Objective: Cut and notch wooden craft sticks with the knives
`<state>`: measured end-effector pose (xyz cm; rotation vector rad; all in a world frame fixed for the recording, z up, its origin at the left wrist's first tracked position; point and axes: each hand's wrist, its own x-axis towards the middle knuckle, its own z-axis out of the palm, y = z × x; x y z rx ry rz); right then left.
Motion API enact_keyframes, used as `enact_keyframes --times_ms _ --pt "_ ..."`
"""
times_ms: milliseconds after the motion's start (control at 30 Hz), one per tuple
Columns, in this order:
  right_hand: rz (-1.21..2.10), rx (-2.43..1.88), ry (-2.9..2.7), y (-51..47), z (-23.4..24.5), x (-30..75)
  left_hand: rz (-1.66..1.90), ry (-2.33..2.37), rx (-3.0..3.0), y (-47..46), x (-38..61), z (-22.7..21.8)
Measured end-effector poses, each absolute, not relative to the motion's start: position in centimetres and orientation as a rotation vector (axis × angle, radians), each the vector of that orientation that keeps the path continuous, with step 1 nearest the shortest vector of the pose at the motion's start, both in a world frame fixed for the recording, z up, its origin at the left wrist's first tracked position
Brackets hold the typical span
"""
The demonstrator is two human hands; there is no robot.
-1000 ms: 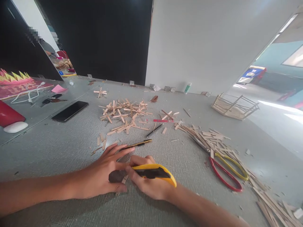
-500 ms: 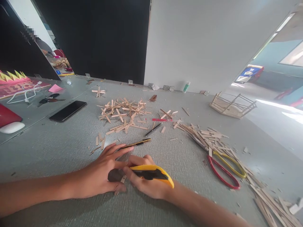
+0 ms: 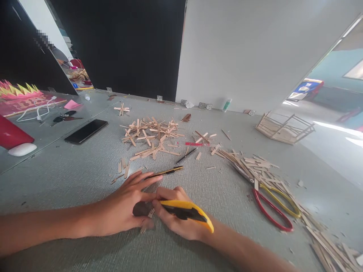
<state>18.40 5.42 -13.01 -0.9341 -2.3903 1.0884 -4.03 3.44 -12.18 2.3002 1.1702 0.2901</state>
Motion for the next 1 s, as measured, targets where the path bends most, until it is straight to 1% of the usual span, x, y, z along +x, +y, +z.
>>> enact_keyframes --times_ms 167,300,433,700,867,1000 --pt "1.106 -0.916 -2.391 5.48 -13.14 18.51 0.250 1.172 2.304 3.42 -3.93 -12.06" --pt "1.212 -0.904 -2.386 5.55 -12.79 18.66 0.276 1.165 2.299 3.41 -3.90 -11.91" --pt "1.276 -0.921 -2.391 5.54 -12.37 18.70 0.228 1.170 2.297 3.37 -3.94 -11.80" --pt "1.283 -0.980 -2.337 5.42 -12.43 18.78 0.341 1.103 2.293 3.38 -4.29 -12.47" --pt "1.317 -0.992 -2.298 5.50 -12.70 18.74 0.302 1.146 2.290 3.26 -4.15 -12.38" --pt "1.279 -0.987 -2.311 5.60 -13.24 18.76 0.268 1.160 2.277 3.18 -4.18 -12.47"
